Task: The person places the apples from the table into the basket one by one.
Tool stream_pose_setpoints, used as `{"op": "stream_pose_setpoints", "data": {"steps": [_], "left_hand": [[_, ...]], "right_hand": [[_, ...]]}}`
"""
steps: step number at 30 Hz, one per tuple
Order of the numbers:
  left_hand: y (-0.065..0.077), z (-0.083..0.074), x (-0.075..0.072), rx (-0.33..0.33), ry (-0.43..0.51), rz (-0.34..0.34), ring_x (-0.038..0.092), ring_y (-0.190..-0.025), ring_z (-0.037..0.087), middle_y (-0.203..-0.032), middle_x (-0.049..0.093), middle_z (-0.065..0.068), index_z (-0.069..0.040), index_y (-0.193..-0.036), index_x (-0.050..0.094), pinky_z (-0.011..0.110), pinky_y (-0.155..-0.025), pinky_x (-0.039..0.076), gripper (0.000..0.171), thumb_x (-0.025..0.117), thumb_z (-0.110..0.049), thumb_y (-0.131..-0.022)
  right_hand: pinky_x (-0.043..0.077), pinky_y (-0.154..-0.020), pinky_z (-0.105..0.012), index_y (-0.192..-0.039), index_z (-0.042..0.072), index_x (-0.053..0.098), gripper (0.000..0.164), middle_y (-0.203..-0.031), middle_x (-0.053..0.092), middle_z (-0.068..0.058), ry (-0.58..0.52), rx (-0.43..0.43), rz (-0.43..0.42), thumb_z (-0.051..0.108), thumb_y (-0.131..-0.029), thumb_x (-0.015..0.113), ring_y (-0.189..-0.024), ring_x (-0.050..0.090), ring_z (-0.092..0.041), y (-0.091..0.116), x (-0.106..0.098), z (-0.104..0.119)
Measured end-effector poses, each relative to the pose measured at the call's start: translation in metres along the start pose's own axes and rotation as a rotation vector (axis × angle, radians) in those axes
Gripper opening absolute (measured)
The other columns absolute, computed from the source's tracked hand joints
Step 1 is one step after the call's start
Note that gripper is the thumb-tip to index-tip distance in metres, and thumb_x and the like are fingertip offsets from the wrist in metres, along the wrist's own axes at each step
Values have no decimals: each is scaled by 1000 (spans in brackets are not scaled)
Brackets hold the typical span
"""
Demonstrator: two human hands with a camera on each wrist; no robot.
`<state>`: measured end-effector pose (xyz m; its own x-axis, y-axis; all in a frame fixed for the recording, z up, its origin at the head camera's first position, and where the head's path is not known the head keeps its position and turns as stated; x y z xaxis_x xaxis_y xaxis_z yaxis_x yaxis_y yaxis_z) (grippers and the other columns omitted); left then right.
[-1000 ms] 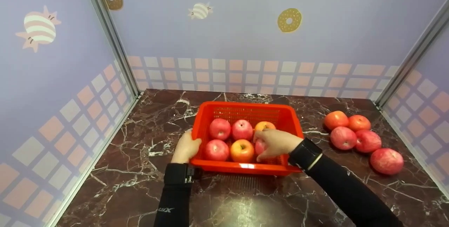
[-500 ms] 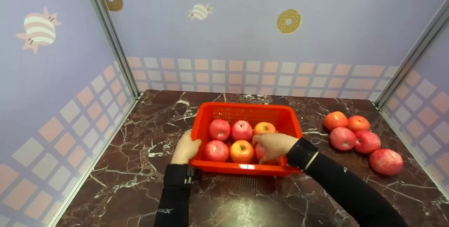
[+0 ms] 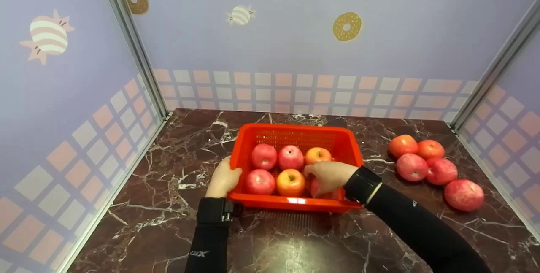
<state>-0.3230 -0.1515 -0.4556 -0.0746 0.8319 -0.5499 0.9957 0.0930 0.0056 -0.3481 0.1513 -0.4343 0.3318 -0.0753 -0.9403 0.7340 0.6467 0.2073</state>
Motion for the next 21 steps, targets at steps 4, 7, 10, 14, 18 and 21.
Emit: {"op": "stream_pose_setpoints", "data": {"steps": [4, 7, 10, 14, 18, 21], "left_hand": [[0, 0, 0, 0, -4, 4, 63, -114, 40, -125, 67, 28, 9, -136, 55, 53, -103, 50, 49, 50, -4, -89], [0, 1, 0, -3, -5, 4, 63, -115, 41, -126, 67, 28, 8, -137, 54, 53, -103, 50, 50, 50, -4, -89], [0, 1, -1, -6, -1, 5, 63, -115, 41, -126, 66, 29, 9, -138, 54, 53, -104, 50, 50, 50, -4, -89], [0, -1, -1, -8, -1, 6, 63, -114, 41, -125, 67, 29, 10, -135, 55, 53, -103, 50, 48, 50, -4, -90], [0, -1, -1, -8, -2, 4, 63, -112, 40, -123, 67, 28, 10, -132, 57, 52, -102, 50, 45, 51, -4, -90], [0, 0, -1, -5, -2, 2, 64, -112, 40, -122, 67, 28, 10, -131, 57, 52, -102, 51, 44, 51, -4, -89]], "right_hand": [[50, -68, -28, -94, 14, 68, 30, -78, 65, 6, -11, -12, -6, 16, -70, 85, -71, 57, -13, 0, 0, 1], [50, -68, -27, -94, 14, 68, 30, -77, 65, 7, -14, -16, -7, 17, -71, 86, -70, 57, -12, 0, 0, 1], [50, -68, -27, -95, 14, 68, 31, -78, 66, 7, -14, -16, -8, 19, -71, 87, -71, 57, -11, 0, 0, 0], [51, -70, -28, -95, 15, 68, 32, -81, 67, 5, -14, -23, -21, 21, -70, 87, -72, 57, -12, 0, 1, 0], [53, -73, -31, -96, 15, 68, 34, -84, 69, 2, -12, -26, -29, 24, -70, 88, -75, 58, -14, 0, 0, 0], [54, -75, -32, -96, 17, 68, 35, -86, 70, 2, -9, -15, -28, 27, -70, 89, -76, 59, -14, 0, 0, -1]]}}
Point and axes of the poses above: each hand's wrist, its own y-axis away from the middle knuckle, its own x-axis out of the palm, z = x × y, the point moved 1 cm from there along -y, towards the middle knuckle
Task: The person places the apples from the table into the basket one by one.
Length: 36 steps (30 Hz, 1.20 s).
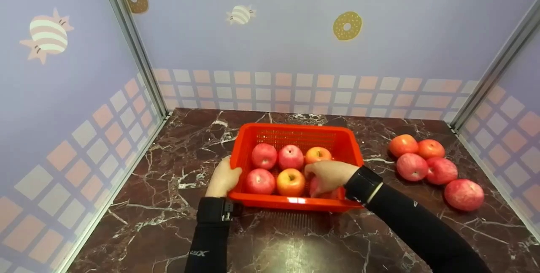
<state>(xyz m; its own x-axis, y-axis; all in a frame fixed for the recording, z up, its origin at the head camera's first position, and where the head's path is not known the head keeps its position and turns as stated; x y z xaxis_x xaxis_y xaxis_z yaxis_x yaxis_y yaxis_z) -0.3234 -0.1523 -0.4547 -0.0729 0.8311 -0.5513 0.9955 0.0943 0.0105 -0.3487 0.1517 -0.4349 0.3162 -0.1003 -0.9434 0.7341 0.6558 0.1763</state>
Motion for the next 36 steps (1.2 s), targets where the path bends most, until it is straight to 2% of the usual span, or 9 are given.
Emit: {"op": "stream_pose_setpoints", "data": {"steps": [8, 13, 18, 22, 26, 31, 36], "left_hand": [[0, 0, 2, 3, 9, 0, 64, -114, 41, -124, 67, 29, 10, -134, 56, 53, -103, 50, 47, 50, -3, -89], [0, 0, 2, 9, 14, 1, 64, -114, 41, -125, 67, 29, 9, -135, 56, 53, -103, 51, 48, 50, -3, -89], [1, 0, 1, 2, 6, 0, 64, -114, 41, -125, 67, 29, 9, -136, 55, 53, -102, 51, 49, 50, -4, -89], [1, 0, 0, -13, -7, 2, 64, -112, 40, -123, 67, 28, 10, -132, 57, 52, -101, 51, 45, 51, -5, -90], [1, 0, 0, -11, -12, -2, 64, -110, 39, -120, 68, 27, 10, -129, 58, 52, -101, 50, 42, 51, -6, -90], [0, -1, 0, -5, -8, -4, 64, -111, 40, -121, 68, 28, 10, -130, 57, 52, -101, 51, 43, 51, -5, -90], [1, -1, 0, 5, -4, -5, 64, -111, 41, -122, 68, 29, 11, -130, 58, 53, -102, 51, 43, 51, -4, -89]], "right_hand": [[53, -73, -31, -94, 17, 67, 35, -83, 67, 4, 3, 17, -11, 30, -70, 90, -74, 57, -14, 1, -1, -1], [53, -76, -30, -93, 15, 67, 36, -84, 71, 4, -23, 1, -17, 30, -71, 91, -75, 59, -10, 4, -5, -2], [52, -76, -28, -95, 12, 68, 36, -85, 70, 1, -64, -31, -42, 30, -74, 90, -74, 57, -10, 8, -12, -3], [53, -78, -32, -101, 8, 68, 35, -89, 70, -4, -48, -49, -59, 28, -78, 86, -77, 58, -14, 12, -20, -2], [53, -81, -36, -106, 8, 68, 34, -93, 71, -5, -10, -16, -58, 30, -84, 82, -81, 59, -16, 16, -27, -3], [55, -88, -42, -111, 10, 67, 36, -103, 73, -7, -19, 51, -63, 36, -88, 79, -91, 66, -20, 20, -35, -5], [57, -90, -44, -114, 8, 68, 35, -109, 74, -8, -42, 50, -97, 33, -91, 76, -98, 69, -24, 28, -45, -10]]}}
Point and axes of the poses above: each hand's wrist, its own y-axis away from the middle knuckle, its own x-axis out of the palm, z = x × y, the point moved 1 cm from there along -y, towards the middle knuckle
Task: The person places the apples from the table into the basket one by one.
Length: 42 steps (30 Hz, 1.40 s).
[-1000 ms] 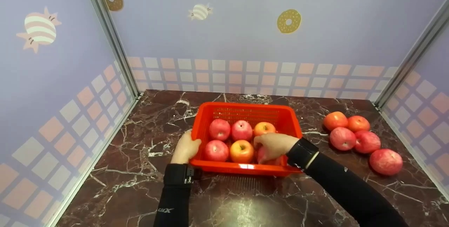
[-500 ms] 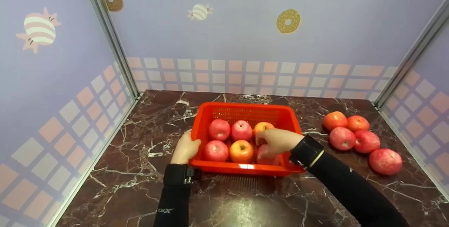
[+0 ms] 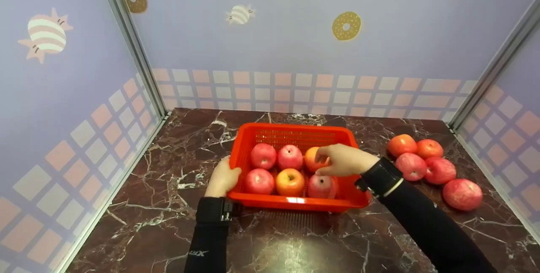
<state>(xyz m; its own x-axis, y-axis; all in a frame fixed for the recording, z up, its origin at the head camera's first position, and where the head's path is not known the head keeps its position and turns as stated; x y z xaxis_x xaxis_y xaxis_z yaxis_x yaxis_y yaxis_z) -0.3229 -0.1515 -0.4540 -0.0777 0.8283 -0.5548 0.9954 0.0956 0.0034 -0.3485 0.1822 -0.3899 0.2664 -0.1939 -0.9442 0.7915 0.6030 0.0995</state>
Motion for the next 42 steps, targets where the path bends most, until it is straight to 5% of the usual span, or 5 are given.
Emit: {"op": "stream_pose_setpoints", "data": {"steps": [10, 24, 29, 36, 42], "left_hand": [[0, 1, 1, -2, 13, 0, 64, -110, 40, -121, 68, 28, 10, -129, 59, 53, -101, 51, 44, 51, -3, -88], [-1, 2, 0, 12, -2, -3, 64, -114, 41, -124, 67, 29, 9, -133, 57, 53, -103, 50, 48, 50, -4, -88], [0, 2, 0, 4, 6, -3, 64, -113, 41, -124, 68, 28, 9, -132, 58, 53, -103, 50, 46, 51, -4, -88], [0, 2, 0, 13, 14, -8, 64, -113, 40, -123, 68, 28, 8, -131, 59, 53, -103, 50, 45, 51, -3, -88], [1, 1, 1, 10, 13, -5, 64, -112, 41, -123, 68, 29, 9, -132, 58, 53, -102, 51, 46, 51, -3, -88]], "right_hand": [[57, -93, -47, -115, 10, 69, 30, -112, 75, -8, -61, 36, -76, 31, -94, 73, -102, 71, -24, 24, -22, -15], [58, -78, -33, -112, 8, 70, 27, -101, 77, -6, -144, 168, -262, 29, -95, 73, -90, 72, -18, 79, -38, -67], [56, -79, -35, -110, 7, 69, 24, -104, 77, -12, -148, 224, -345, 27, -97, 71, -96, 73, -29, 104, -37, -92], [57, -85, -53, -120, 3, 66, 39, -113, 74, -25, -116, 338, -428, 36, -100, 66, -103, 71, -42, 140, -33, -124], [52, -77, -39, -117, 0, 66, 40, -111, 73, -28, -94, 400, -534, 35, -99, 66, -100, 70, -45, 165, -24, -151]]}}
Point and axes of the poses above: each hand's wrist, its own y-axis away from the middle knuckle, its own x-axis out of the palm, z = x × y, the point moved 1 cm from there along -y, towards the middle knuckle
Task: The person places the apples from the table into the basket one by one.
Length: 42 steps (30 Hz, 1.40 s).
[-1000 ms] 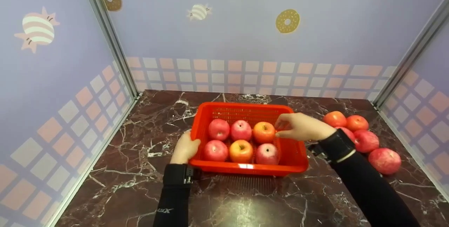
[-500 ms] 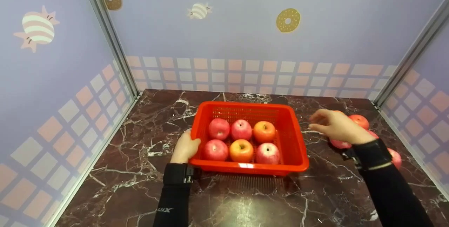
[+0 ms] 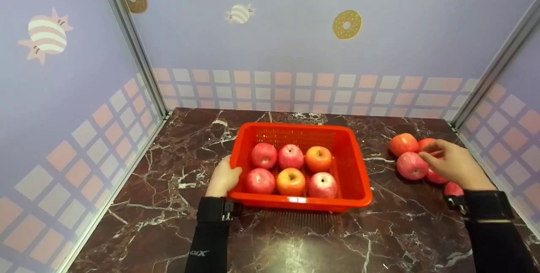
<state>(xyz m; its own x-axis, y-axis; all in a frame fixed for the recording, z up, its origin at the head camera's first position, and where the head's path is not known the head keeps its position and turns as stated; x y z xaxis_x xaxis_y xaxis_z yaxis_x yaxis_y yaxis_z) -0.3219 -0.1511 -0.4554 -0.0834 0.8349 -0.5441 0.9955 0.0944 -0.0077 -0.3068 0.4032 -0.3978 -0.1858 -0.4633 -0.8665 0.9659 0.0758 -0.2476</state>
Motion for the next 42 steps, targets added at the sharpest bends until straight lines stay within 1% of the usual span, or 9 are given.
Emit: {"op": "stream_pose_setpoints", "data": {"steps": [4, 10, 13, 17, 19, 27, 32, 39, 42], "left_hand": [[0, 1, 0, -9, -5, 7, 64, -112, 41, -123, 67, 28, 9, -134, 56, 53, -102, 50, 48, 51, -4, -88], [-1, 1, 0, -6, -6, 4, 64, -114, 41, -124, 67, 29, 9, -135, 55, 53, -102, 50, 49, 50, -4, -88], [-1, 1, 0, -1, -9, 1, 64, -113, 41, -124, 68, 29, 9, -134, 57, 53, -102, 50, 48, 51, -4, -88], [-1, 1, 1, -3, -11, -1, 64, -111, 40, -123, 68, 28, 9, -133, 58, 53, -101, 51, 47, 51, -3, -88], [-1, 1, 1, -6, -9, 0, 64, -112, 40, -123, 68, 28, 9, -133, 58, 52, -102, 51, 46, 51, -3, -89], [-1, 1, 1, -1, -5, -2, 64, -114, 41, -124, 68, 28, 9, -133, 57, 53, -103, 50, 46, 51, -3, -89], [-1, 1, 1, -15, -3, 2, 64, -116, 42, -126, 67, 29, 8, -136, 55, 53, -104, 50, 48, 51, -4, -90], [-1, -1, 0, -18, -11, 1, 63, -116, 42, -125, 67, 29, 9, -134, 56, 53, -104, 49, 47, 51, -4, -90], [-1, 0, 0, -12, -11, -1, 63, -115, 41, -125, 67, 29, 10, -134, 56, 53, -103, 50, 47, 51, -4, -89]], "right_hand": [[49, -74, -37, -115, -4, 66, 39, -110, 71, -31, 15, 40, -54, 32, -100, 65, -100, 67, -49, 8, -2, -23], [46, -73, -37, -114, -5, 66, 44, -108, 71, -32, 31, 122, -113, 37, -99, 64, -98, 66, -49, 20, -1, -53], [49, -78, -47, -117, -7, 64, 50, -112, 69, -35, 29, 166, -125, 39, -100, 63, -103, 64, -52, 26, 1, -65], [45, -86, -64, -121, -10, 59, 52, -119, 63, -40, 40, 231, -118, 39, -101, 59, -108, 59, -57, 33, 3, -79], [45, -87, -66, -123, -10, 57, 53, -119, 61, -40, 50, 256, -113, 38, -102, 58, -108, 57, -57, 36, 4, -85], [46, -82, -66, -123, -12, 56, 55, -118, 59, -42, 56, 239, -133, 37, -100, 62, -102, 57, -58, 43, 17, -101], [47, -76, -61, -117, -14, 59, 52, -108, 64, -40, 57, 202, -166, 33, -97, 67, -94, 61, -55, 46, 26, -108], [46, -84, -69, -119, -15, 57, 59, -116, 60, -45, 69, 230, -120, 39, -98, 65, -104, 55, -65, 48, 36, -117], [45, -83, -70, -119, -15, 57, 58, -114, 58, -47, 76, 234, -114, 38, -98, 66, -103, 54, -67, 48, 39, -119]]}}
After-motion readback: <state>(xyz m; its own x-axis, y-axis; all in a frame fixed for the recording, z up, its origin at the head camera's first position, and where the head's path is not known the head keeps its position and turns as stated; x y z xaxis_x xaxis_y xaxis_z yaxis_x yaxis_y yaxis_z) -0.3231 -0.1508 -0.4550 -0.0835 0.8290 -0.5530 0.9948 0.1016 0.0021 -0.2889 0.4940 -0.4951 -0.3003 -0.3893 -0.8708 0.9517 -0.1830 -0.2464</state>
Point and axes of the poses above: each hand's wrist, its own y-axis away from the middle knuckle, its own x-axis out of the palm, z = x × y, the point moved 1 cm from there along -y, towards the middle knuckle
